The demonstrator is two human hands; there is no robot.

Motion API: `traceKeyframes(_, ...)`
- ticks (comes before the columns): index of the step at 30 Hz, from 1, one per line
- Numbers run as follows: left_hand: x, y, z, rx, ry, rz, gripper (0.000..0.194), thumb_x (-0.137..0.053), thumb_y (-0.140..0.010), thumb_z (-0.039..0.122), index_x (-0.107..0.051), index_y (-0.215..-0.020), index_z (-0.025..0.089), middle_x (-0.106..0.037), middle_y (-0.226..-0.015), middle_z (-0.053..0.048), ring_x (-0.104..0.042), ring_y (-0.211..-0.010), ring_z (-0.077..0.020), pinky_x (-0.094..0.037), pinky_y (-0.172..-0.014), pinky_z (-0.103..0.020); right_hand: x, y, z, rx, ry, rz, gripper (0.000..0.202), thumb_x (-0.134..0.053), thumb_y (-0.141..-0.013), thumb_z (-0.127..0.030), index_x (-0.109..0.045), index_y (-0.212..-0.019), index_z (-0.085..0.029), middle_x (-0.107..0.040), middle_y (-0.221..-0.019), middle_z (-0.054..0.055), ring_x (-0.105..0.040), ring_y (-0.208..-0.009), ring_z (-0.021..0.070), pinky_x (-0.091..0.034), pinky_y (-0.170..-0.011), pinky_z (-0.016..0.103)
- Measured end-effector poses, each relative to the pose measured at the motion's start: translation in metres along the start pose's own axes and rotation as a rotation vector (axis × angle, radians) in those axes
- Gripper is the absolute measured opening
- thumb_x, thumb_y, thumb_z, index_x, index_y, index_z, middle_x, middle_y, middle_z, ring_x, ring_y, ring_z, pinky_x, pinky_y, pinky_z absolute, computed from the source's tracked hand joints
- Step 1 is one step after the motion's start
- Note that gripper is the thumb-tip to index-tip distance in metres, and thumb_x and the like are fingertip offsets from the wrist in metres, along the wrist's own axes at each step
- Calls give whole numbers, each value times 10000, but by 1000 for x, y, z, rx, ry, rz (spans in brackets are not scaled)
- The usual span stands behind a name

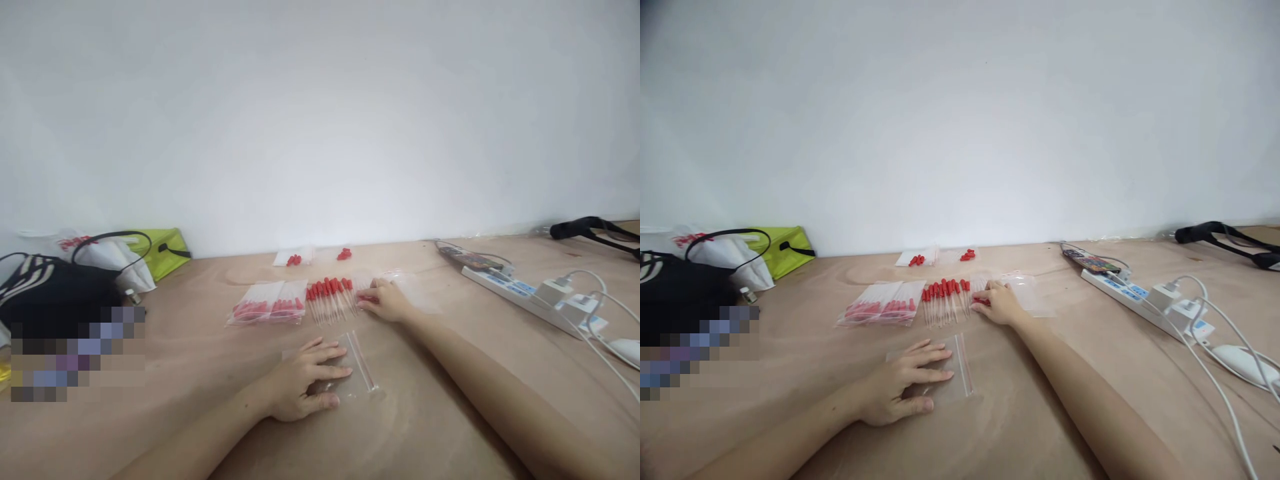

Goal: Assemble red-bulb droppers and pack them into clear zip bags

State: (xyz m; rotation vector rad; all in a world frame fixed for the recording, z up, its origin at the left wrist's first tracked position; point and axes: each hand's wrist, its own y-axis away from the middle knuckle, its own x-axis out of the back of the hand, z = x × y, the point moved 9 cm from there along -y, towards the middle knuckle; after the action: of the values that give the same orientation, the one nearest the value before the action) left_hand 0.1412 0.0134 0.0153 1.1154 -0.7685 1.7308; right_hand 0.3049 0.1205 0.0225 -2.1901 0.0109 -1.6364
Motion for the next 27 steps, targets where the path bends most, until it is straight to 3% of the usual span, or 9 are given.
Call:
traceKeyframes(4, 5, 2, 7, -85, -5, 100, 330, -495, -810, 365, -553, -1112, 244, -524, -1201, -62, -442, -1136, -208, -298, -980, -415, 3, 7, 10, -47, -5, -51, 270, -484, -772, -394, -633, -974, -293, -580, -846, 49, -504, -854, 188, -288, -766, 331)
traceKeyframes(8, 10, 6, 17, -176, -37, 175, 253, -483, -819, 314, -621, -1016, 236, -608, -1069, -74, -528, -1019, -204, -406, -878, -363, 2, -1, 18, -224, -99, -37, 202, -477, -756, -250, -660, -838, -233, -611, -869, 35, -536, -839, 160, -333, -758, 272)
traceKeyframes(13, 9, 7, 16, -154, 45, 104, 256, -478, -836, 286, -595, -1061, 251, -578, -1135, -54, -496, -1081, -190, -360, -945, -358, -19, -30, 9, -389, -113, -34, 310, -490, -731, -229, -569, -1014, -129, -632, -898, 101, -580, -802, 176, -393, -661, 234)
traceKeyframes(16, 6, 8, 11, -73, 110, 40, 277, -450, -853, 275, -548, -1112, 290, -528, -1201, -23, -445, -1140, -182, -307, -985, -395, -31, -44, 5, -475, -113, -68, 270, -538, -668, -166, -596, -921, -93, -630, -879, 167, -596, -786, 231, -407, -613, 263)
traceKeyframes(19, 5, 10, 10, -17, 137, 13, 291, -433, -859, 266, -525, -1134, 298, -498, -1232, -14, -418, -1164, -181, -271, -1002, -423, -37, -52, 0, -511, -155, -97, 199, -564, -610, -98, -616, -801, -114, -637, -790, 160, -606, -718, 244, -410, -574, 273)
traceKeyframes(22, 5, 11, 10, -6, 144, 10, 296, -437, -854, 258, -524, -1134, 300, -495, -1235, -11, -417, -1165, -176, -256, -1010, -422, -28, -55, -3, -496, -236, -67, 203, -549, -627, -108, -597, -823, -128, -632, -767, 147, -599, -708, 234, -414, -570, 274)
traceKeyframes(24, 5, 11, 10, -5, 147, 16, 298, -442, -850, 258, -525, -1132, 305, -493, -1236, -8, -415, -1167, -175, -256, -1011, -419, -13, -49, 0, -471, -302, -10, 286, -503, -679, -147, -541, -961, -119, -624, -794, 136, -589, -730, 215, -422, -589, 269)
traceKeyframes(27, 5, 11, 8, -3, 156, 33, 294, -452, -844, 261, -533, -1123, 310, -496, -1233, -4, -419, -1163, -178, -258, -1009, -421, 8, -22, 11, -435, -398, 84, 467, -382, -746, -159, -310, -1204, -106, -600, -816, 88, -577, -717, 166, -434, -615, 260)
